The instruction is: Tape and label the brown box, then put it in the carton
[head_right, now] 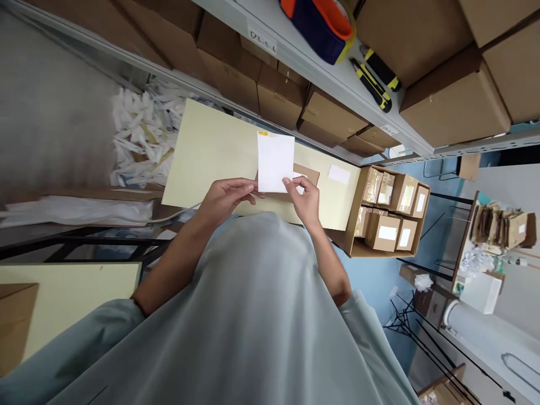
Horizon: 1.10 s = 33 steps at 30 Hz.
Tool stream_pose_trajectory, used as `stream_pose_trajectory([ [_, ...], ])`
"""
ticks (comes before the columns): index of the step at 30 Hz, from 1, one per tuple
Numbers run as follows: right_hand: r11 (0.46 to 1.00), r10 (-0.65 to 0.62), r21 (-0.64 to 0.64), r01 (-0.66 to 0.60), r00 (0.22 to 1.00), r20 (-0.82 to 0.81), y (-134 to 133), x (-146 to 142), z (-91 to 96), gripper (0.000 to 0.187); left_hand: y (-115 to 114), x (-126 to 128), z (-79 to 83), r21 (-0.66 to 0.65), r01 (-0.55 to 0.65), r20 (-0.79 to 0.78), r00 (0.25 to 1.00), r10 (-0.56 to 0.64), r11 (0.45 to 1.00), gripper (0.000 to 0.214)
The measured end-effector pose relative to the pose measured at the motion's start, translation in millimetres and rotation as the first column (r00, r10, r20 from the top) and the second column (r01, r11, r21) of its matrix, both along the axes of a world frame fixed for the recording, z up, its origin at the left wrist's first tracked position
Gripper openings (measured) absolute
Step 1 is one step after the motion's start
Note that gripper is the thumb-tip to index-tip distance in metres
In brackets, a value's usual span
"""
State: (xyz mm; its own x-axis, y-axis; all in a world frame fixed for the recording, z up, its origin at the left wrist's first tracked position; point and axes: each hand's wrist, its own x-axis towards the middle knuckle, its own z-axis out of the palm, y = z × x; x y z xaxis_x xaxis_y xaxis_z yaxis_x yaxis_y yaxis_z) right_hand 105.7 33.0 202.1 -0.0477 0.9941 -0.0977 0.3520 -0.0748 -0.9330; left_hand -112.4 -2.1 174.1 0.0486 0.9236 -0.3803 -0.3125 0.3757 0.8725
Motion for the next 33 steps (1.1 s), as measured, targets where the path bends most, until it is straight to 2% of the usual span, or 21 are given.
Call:
stream_pose_trajectory([
  [6,0.999,-0.046,0.024,0.046,0.999,0.006,0,-20,16.7,0.056,-4,-16,18.3,0.044,0.06,-0.089,0.994,-0.056,0.997,0.043],
  [10,0.999,-0.048,0.025,0.047,0.999,0.026,0,-27,21.5,0.057,-1,-23,22.3,0.054,0.065,-0.12,0.991,-0.058,0.996,0.04],
  [16,0.999,-0.051,-0.013,0.052,0.996,0.068,-4,-36,11.2,0.056,-2,-31,17.4,0.079,0.071,-0.138,0.989,-0.059,0.994,0.034],
  [18,0.998,-0.053,-0.013,0.055,0.99,0.134,-7,-40,7.0,0.053,-3,-34,16.1,0.092,0.077,-0.153,0.986,-0.063,0.993,0.031],
  [20,0.998,-0.058,0.041,0.051,0.975,0.214,-11,-44,6.9,0.048,-4,-37,15.6,0.115,0.084,-0.178,0.982,-0.063,0.99,0.026],
  [23,0.994,0.033,0.094,-0.058,0.969,0.246,-21,-54,15.7,0.035,-5,-44,15.7,0.162,0.103,-0.236,0.97,-0.063,0.981,0.022],
  [27,0.975,0.201,0.045,-0.218,0.95,0.237,-32,-71,29.0,0.029,-7,-55,14.9,0.199,0.173,-0.282,0.953,-0.112,0.965,0.019],
  [33,0.974,0.189,0.059,-0.217,0.933,0.305,-38,-91,21.4,0.02,-13,-69,9.2,0.257,0.238,-0.335,0.931,-0.145,0.937,0.013],
])
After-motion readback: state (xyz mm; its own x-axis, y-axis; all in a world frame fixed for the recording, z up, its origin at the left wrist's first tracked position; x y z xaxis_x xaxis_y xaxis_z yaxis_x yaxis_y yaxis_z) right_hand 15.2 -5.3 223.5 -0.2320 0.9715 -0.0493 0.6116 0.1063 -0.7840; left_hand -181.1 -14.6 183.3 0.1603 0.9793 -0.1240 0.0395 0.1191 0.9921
